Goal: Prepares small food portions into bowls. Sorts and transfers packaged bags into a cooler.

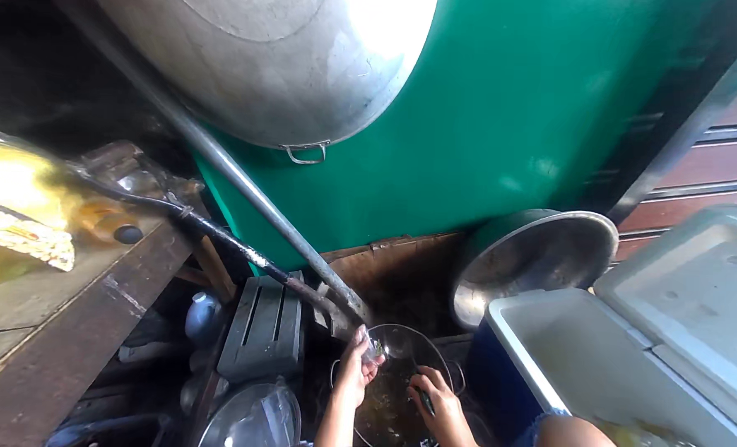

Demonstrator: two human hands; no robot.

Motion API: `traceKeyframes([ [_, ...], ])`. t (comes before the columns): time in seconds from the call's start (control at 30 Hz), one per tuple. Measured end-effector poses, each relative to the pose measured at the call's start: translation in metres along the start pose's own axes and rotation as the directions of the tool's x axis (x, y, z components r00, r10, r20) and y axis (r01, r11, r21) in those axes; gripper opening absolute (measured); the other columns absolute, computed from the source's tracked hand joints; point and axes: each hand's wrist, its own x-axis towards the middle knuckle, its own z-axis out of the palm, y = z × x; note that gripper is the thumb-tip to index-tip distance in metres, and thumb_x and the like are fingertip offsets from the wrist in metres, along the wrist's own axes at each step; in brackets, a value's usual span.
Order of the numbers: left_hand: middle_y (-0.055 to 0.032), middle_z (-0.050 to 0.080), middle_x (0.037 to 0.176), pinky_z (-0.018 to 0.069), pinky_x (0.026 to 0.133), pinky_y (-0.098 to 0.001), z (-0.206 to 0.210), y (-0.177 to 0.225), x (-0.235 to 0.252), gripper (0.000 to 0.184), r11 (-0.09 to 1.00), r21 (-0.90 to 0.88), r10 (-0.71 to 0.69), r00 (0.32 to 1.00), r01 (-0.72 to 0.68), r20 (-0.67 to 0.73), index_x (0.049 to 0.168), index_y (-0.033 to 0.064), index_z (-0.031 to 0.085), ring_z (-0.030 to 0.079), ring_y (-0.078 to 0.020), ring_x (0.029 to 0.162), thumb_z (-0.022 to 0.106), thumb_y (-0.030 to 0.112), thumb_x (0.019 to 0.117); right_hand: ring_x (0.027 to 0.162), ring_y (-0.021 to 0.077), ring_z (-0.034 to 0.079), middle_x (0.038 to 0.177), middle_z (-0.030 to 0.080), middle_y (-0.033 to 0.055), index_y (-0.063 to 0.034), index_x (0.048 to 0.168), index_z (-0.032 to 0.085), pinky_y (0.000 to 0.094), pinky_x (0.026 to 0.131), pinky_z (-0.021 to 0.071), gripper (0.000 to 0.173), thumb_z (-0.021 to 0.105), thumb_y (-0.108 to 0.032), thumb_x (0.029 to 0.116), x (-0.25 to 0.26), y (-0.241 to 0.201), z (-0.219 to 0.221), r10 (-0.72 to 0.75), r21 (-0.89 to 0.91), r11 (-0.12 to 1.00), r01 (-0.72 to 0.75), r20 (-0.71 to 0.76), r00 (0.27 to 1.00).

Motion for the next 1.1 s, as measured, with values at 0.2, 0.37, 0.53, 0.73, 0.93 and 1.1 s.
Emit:
traceKeyframes([
  [0.2, -0.0154, 0.050, 0.146, 0.0520, 0.073, -0.0358, -0.021, 0.013, -0.004, 0.053, 0.991, -0.091, -0.105, 0.991, 0.097, -0.082, 0.156, 0.0323, 0.040, 0.063, -0.0253, 0.093, 0.049, 0.048, 0.1065, 0.118, 0.0415, 0.067, 0.130, 0.067, 0.0246, -0.0023, 0.107, 0.076, 0.0533, 0.099, 0.0550, 0.021, 0.067, -0.019, 0.0978, -0.017, 0.016, 0.038, 0.093, 0.005, 0.996, -0.094, 0.119, 0.989],
  [0.37, -0.0107, 0.064, 0.096, 0.0503, 0.062, -0.0309, -0.032, 0.007, -0.007, 0.041, 0.985, -0.105, -0.149, 0.978, 0.135, -0.143, 0.122, 0.0120, 0.064, 0.060, -0.0193, 0.069, 0.051, 0.048, 0.1056, 0.096, 0.0353, 0.071, 0.101, 0.074, 0.0205, 0.0006, 0.110, 0.073, 0.0569, 0.090, 0.0540, 0.026, 0.068, -0.022, 0.0984, -0.009, 0.023, 0.046, 0.560, 0.241, 0.808, -0.537, -0.031, 0.828],
  [0.53, -0.0109, 0.063, 0.091, 0.0500, 0.061, -0.0309, -0.040, 0.004, -0.011, 0.046, 0.985, -0.108, -0.155, 0.972, 0.137, -0.176, 0.112, 0.0086, 0.063, 0.059, -0.0194, 0.068, 0.050, 0.052, 0.1048, 0.075, 0.0275, 0.070, 0.088, 0.073, 0.0139, -0.0046, 0.111, 0.073, 0.0513, 0.074, 0.0566, 0.029, 0.064, -0.031, 0.1021, 0.015, 0.029, 0.020, 0.771, 0.361, 0.587, -0.724, 0.025, 0.637],
  [0.73, -0.0144, 0.064, 0.116, 0.0491, 0.072, -0.0391, -0.043, -0.004, -0.010, 0.057, 0.992, -0.015, -0.126, 0.980, 0.125, -0.152, 0.129, 0.0158, 0.066, 0.060, -0.0256, 0.085, 0.039, 0.060, 0.1058, 0.070, 0.0212, 0.070, 0.083, 0.072, 0.0088, -0.0069, 0.107, 0.073, 0.0445, 0.070, 0.0577, 0.029, 0.064, -0.034, 0.1021, 0.060, -0.003, -0.036, 0.696, 0.287, 0.678, -0.676, 0.043, 0.717],
  [0.93, -0.0183, 0.063, 0.113, 0.0475, 0.069, -0.0393, -0.028, -0.012, -0.005, 0.065, 0.987, -0.010, -0.158, 0.974, 0.159, -0.163, 0.136, 0.0182, 0.061, 0.058, -0.0260, 0.080, 0.033, 0.067, 0.1041, 0.059, 0.0124, 0.067, 0.072, 0.071, -0.0001, -0.0136, 0.100, 0.073, 0.0354, 0.060, 0.0575, 0.024, 0.063, -0.035, 0.1003, 0.101, -0.054, -0.082, 0.536, 0.230, 0.823, -0.520, -0.008, 0.844],
  [1.1, -0.0226, 0.054, 0.138, 0.0483, 0.077, -0.0442, -0.006, -0.013, 0.001, 0.071, 0.978, -0.108, -0.195, 0.967, 0.179, -0.162, 0.149, 0.0254, 0.051, 0.059, -0.0328, 0.095, 0.033, 0.073, 0.1004, 0.065, 0.0144, 0.070, 0.077, 0.072, 0.0015, -0.0134, 0.100, 0.074, 0.0384, 0.064, 0.0586, 0.026, 0.062, -0.036, 0.0981, 0.110, -0.092, -0.091, 0.340, 0.117, 0.937, -0.329, -0.082, 0.937],
])
